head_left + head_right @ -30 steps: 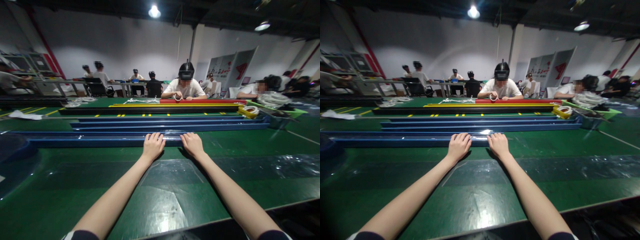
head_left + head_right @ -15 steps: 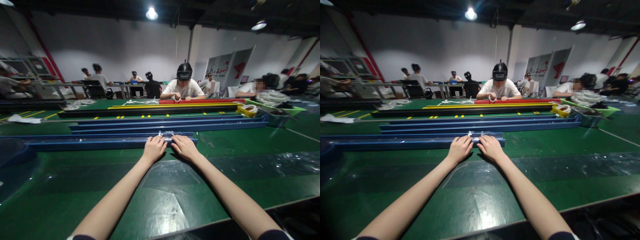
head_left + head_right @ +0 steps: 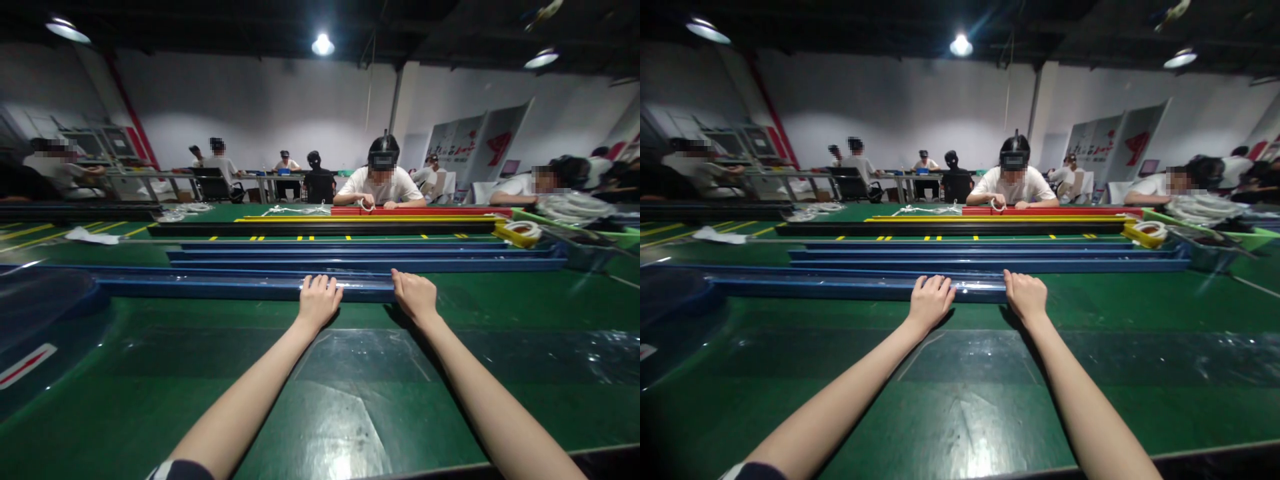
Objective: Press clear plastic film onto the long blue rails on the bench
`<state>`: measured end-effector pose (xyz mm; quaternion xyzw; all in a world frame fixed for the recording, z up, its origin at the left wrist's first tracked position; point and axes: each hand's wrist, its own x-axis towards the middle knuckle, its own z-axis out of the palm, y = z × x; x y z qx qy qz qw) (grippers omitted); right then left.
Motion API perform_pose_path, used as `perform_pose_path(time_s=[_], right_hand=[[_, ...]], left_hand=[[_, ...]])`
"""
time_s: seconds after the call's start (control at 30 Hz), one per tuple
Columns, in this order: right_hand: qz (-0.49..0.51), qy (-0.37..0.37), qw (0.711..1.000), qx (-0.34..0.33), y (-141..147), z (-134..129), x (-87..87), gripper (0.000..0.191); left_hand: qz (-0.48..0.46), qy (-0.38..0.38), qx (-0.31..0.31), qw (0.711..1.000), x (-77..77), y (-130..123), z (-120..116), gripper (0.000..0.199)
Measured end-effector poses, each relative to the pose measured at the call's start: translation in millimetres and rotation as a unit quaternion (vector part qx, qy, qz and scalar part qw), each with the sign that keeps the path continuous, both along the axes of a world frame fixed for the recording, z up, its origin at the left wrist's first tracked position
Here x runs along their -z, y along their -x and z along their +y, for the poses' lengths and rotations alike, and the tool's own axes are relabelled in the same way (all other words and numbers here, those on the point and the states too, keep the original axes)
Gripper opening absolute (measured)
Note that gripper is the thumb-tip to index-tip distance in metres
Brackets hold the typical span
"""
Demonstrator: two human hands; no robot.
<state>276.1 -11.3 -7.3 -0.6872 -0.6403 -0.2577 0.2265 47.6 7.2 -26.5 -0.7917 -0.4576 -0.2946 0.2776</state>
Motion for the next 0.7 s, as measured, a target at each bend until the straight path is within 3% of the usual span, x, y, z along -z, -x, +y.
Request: perform_pose_path(time_s=[0.1,0.37,0.7], right_hand=[[-0.002,0.013,1.000,-0.009,4.1,-0.3,2.9,0.057],[-0.067,0.075,0.984,-0.148,25.0,-1.9,11.4,0.044],[-0.060,0.065,0.979,-0.182,29.5,-4.1,9.6,0.042]], left_hand=[[-0.008,-0.001,0.010,1.000,0.0,0.1,0.5,0.031],[0.017,-0.006,0.080,0.997,2.0,0.5,1.8,0.030],[0.021,0.016,0.091,0.995,1.4,0.3,2.3,0.030]])
